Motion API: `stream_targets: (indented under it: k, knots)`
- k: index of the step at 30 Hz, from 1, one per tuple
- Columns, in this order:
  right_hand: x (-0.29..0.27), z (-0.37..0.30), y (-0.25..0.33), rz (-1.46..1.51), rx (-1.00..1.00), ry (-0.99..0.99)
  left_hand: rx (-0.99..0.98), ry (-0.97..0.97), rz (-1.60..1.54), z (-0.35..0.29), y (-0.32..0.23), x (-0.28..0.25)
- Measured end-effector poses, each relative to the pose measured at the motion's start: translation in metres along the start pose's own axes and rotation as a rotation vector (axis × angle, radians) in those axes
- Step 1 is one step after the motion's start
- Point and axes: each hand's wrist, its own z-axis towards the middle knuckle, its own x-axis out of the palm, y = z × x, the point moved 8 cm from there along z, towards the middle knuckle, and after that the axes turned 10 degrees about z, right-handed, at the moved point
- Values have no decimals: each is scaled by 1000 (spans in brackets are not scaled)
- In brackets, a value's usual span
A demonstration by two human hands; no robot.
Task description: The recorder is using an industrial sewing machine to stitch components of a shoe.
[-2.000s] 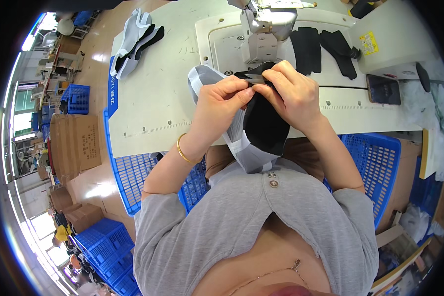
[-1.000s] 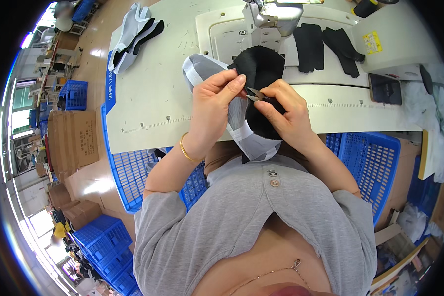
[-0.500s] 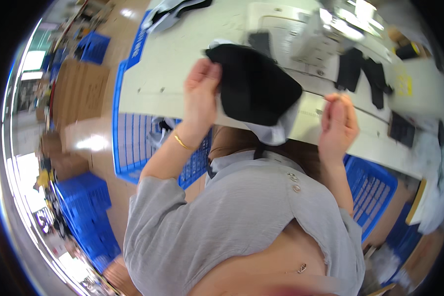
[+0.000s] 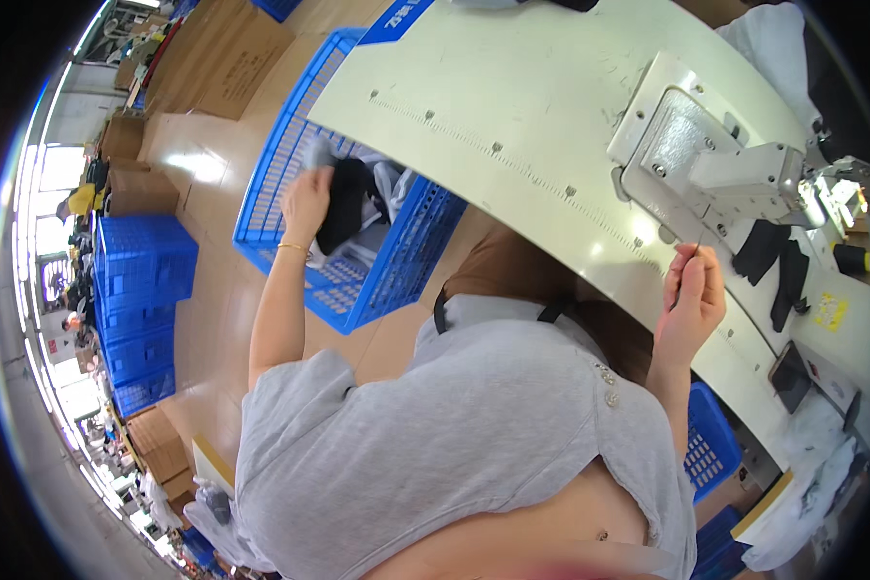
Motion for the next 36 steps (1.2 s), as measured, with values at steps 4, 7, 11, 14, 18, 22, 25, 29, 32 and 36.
stream_targets:
  k: [4,7,11,14,18,22,25,29,32,36]
  knots:
    - [0,-4,7,-195,-63,-44,186,-564,-317,40,-69,-95]
    - [15,-3,0,-324,63,-43,408,-871,-316,87,-158,-163]
    - [30,-6,-5,-394,117,70,515,-834,-327,196,-279,-165]
    - [37,-10,0,-367,142,93,459,-540,-265,249,-332,-133]
    - [16,-16,0,-445,177,38,564,-116,61,264,-364,-95]
    - [5,-13,-6,-494,167,33,562,-65,-48,261,-349,-103]
    - [9,-7,-8,-451,153,17,405,-323,-304,261,-299,-130]
    - [14,9,11,-327,-63,31,433,-502,-41,163,-304,-226]
    - [38,17,46,-371,-311,112,665,-320,138,36,-340,-231]
    - [65,23,35,-175,-282,11,1200,-142,-258,-116,-373,-178]
